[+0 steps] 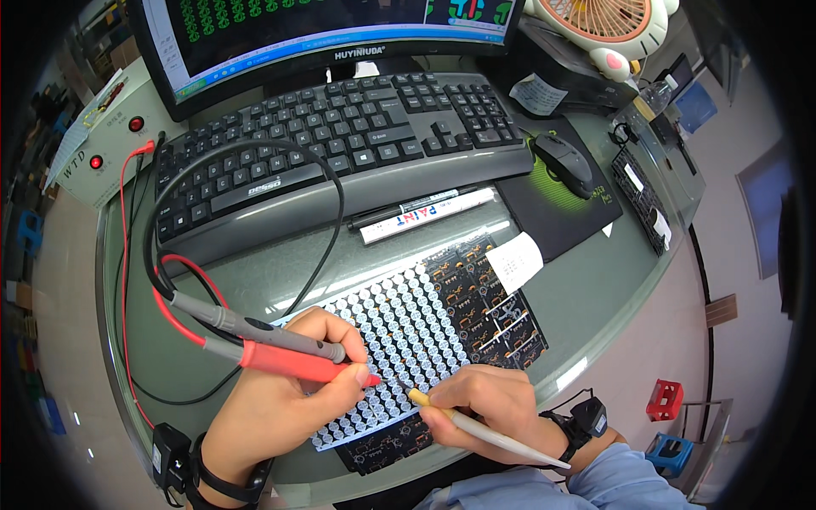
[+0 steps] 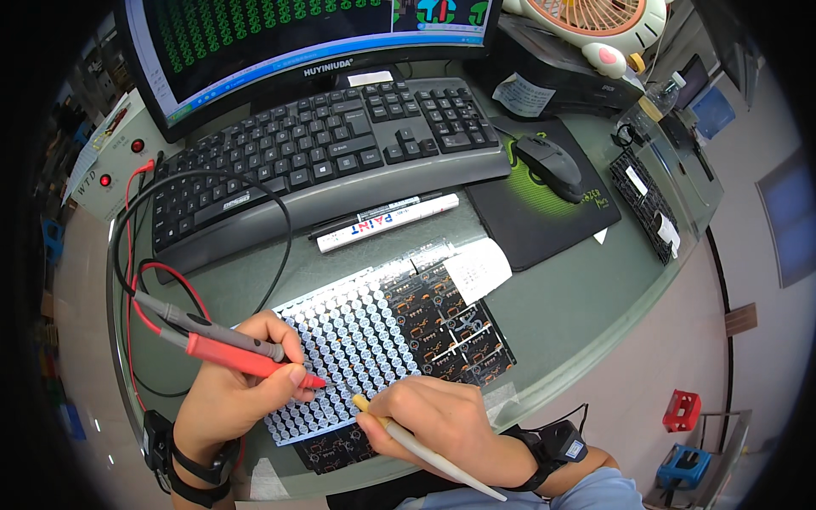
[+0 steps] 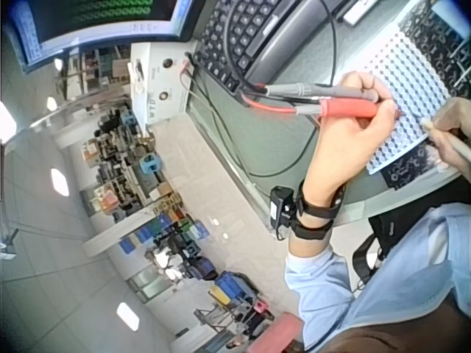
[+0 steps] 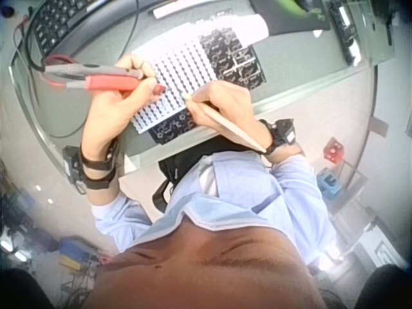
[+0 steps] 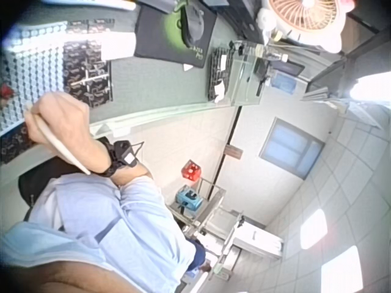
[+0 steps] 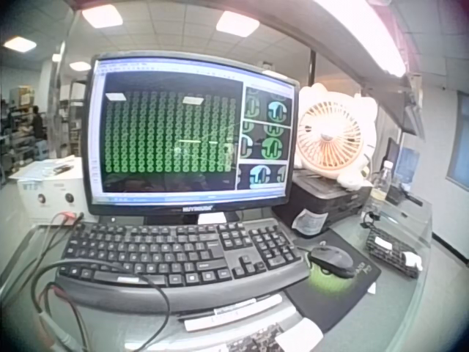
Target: Test and inspect electronic components using probes and a computer monitoring system.
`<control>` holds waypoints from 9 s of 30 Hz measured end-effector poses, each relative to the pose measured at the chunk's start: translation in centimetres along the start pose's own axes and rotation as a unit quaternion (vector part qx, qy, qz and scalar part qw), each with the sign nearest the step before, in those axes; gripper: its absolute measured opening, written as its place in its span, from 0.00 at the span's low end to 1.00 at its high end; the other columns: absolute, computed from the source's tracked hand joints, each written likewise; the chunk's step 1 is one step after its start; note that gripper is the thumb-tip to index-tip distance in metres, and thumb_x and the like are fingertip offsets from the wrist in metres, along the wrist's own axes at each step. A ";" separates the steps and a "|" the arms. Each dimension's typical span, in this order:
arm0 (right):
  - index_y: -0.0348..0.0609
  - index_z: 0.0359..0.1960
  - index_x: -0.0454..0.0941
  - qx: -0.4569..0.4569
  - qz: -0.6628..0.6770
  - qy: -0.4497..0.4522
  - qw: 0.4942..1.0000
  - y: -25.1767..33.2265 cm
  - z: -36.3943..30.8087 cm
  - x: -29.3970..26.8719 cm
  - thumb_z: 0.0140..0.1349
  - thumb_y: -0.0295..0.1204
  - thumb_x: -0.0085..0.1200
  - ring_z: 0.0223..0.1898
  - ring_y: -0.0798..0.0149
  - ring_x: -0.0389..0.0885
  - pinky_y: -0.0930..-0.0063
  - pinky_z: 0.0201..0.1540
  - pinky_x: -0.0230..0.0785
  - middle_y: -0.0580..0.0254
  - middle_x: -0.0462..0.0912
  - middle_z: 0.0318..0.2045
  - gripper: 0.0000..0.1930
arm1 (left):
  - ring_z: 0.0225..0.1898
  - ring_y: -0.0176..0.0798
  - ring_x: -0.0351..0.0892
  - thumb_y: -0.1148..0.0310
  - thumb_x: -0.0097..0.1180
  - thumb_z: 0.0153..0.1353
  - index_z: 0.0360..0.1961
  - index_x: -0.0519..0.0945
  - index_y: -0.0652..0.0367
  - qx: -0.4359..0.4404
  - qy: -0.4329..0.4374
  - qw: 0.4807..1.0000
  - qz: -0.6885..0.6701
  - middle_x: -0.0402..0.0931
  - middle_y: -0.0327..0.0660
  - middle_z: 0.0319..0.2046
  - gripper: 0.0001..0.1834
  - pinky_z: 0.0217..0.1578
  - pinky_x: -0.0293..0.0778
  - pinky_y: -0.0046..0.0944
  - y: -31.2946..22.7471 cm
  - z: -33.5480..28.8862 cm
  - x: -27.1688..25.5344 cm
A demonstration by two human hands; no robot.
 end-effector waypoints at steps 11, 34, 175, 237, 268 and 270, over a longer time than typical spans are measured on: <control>0.39 0.27 0.76 0.016 0.002 0.013 1.000 -0.1 -0.1 0.1 0.48 0.23 0.66 0.20 0.63 0.78 0.72 0.23 0.69 0.62 0.78 0.22 0.09 | 0.33 0.23 0.71 0.73 0.57 0.58 0.36 0.73 0.63 -0.003 0.004 1.000 -0.002 0.71 0.34 0.32 0.08 0.32 0.67 0.25 0.1 0.0 0.0; 0.38 0.44 0.74 0.088 -0.019 -0.005 0.996 -4.5 3.6 -8.0 0.66 0.28 0.51 0.31 0.65 0.82 0.76 0.34 0.73 0.55 0.83 0.34 0.09 | 0.30 0.29 0.81 0.74 0.55 0.60 0.37 0.70 0.63 0.008 0.006 1.000 0.004 0.76 0.40 0.30 0.07 0.35 0.78 0.30 -0.1 -0.2 -0.3; 0.37 0.37 0.73 0.008 -0.008 -0.031 0.999 -8.7 13.8 -16.5 0.68 0.30 0.47 0.36 0.63 0.83 0.72 0.40 0.71 0.57 0.83 0.33 0.08 | 0.31 0.30 0.80 0.75 0.56 0.61 0.43 0.68 0.63 0.100 -0.064 0.992 -0.033 0.77 0.43 0.33 0.12 0.33 0.79 0.28 -0.2 3.2 2.0; 0.50 0.37 0.71 -0.305 -0.345 0.212 0.862 5.5 -3.4 -1.2 0.54 0.30 0.49 0.37 0.72 0.76 0.79 0.34 0.67 0.72 0.75 0.36 0.08 | 0.27 0.32 0.70 0.57 0.40 0.67 0.28 0.71 0.56 0.395 -0.156 0.833 -0.356 0.70 0.36 0.29 0.17 0.29 0.71 0.34 -5.1 0.4 -7.9; 0.43 0.21 0.64 0.207 0.233 0.106 0.944 -5.5 3.2 -7.0 0.54 0.25 0.65 0.22 0.76 0.76 0.81 0.22 0.68 0.63 0.78 0.22 0.17 | 0.51 0.41 0.74 0.65 0.43 0.63 0.38 0.83 0.67 0.098 0.184 0.969 0.136 0.77 0.49 0.51 0.19 0.57 0.64 0.37 -5.0 0.3 1.1; 0.41 0.21 0.67 0.057 -0.015 0.062 0.996 -5.3 3.0 -8.9 0.52 0.30 0.67 0.21 0.69 0.78 0.74 0.23 0.69 0.62 0.78 0.19 0.17 | 0.55 0.42 0.72 0.64 0.41 0.63 0.36 0.84 0.64 0.115 0.124 0.978 0.125 0.73 0.49 0.55 0.19 0.59 0.61 0.36 -5.4 0.1 -0.8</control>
Point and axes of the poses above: each hand's wrist, its own z-axis towards the middle knuckle, its own x-axis out of the palm, y = z × x, the point moved 6 cm from there along z, towards the middle knuckle
